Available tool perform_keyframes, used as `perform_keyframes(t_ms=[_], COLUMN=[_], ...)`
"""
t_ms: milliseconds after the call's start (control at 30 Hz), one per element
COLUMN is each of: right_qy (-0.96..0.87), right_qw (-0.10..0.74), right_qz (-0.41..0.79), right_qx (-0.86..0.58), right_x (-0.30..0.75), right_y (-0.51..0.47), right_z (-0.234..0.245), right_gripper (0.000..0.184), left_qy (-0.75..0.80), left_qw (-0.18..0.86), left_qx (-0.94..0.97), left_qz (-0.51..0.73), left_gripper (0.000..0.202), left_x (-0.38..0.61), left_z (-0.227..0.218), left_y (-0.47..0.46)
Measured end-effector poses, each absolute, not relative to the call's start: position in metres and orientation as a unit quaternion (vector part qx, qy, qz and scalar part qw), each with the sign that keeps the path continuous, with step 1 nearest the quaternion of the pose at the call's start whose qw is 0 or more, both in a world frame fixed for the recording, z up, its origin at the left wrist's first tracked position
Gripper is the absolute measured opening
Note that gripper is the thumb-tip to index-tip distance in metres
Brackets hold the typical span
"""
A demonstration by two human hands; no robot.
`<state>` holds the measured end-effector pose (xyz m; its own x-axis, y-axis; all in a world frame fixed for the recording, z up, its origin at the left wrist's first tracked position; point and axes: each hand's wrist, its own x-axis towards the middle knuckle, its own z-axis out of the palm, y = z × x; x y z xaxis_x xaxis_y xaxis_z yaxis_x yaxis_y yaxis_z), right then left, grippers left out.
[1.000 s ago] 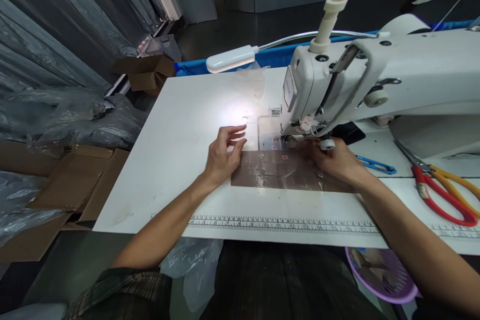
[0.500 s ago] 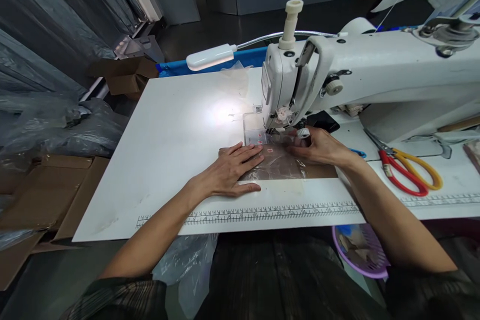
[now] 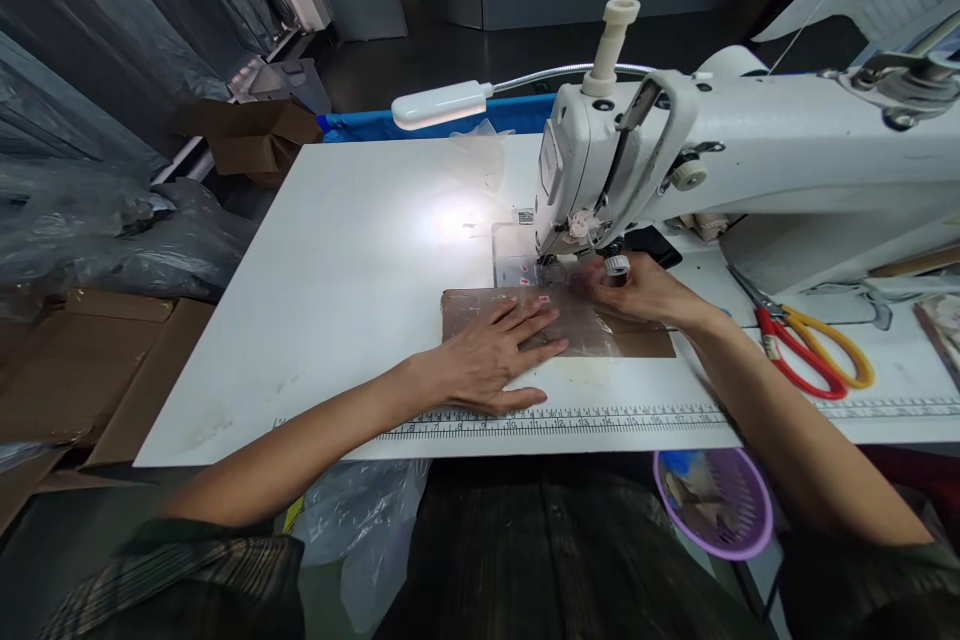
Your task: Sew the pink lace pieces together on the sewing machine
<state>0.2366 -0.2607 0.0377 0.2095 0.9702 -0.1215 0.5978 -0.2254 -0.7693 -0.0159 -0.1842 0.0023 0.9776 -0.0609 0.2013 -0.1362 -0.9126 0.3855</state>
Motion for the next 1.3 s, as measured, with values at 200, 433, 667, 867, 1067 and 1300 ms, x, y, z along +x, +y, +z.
perform_keyframes(t_ms=[200,433,667,867,1067,1300], right_qy=[-0.483,-0.383,-0.583,-0.815,-0.803,-0.789], right_qw=[0.349,0.420,0.356,0.168,0.171,0.215], right_qz=[0.407,0.531,0.381,0.061,0.068,0.103], right_qx=[-0.692,-0.629,-0.624,-0.551,-0.567,-0.566], right_x=[0.223,0.166,0.169,0.191,0.202,0.209], right_y=[-0.266,-0.254,-0.263,-0.278,-0.264,-0.264], right_z=[0.045,0.042,0.035,0.017,0.019,0.017], right_gripper=[0.029,0.031,0.034,0.036,0.032,0.036], left_qy=[-0.008,0.207,0.277,0.328,0.356,0.380], left_qw=[0.324,0.632,0.669,0.626,0.566,0.589], left_qx=[0.934,0.737,0.684,0.690,0.714,0.683], left_qz=[0.151,0.119,0.087,0.153,0.206,0.205], left_gripper=[0.051,0.054,0.060,0.048,0.061,0.061], left_x=[-0.024,-0.035,-0.034,-0.034,-0.032,-0.027], left_z=[0.018,0.030,0.012,0.009,0.007,0.004], left_y=[-0.162,-0.121,-0.132,-0.149,-0.151,-0.143])
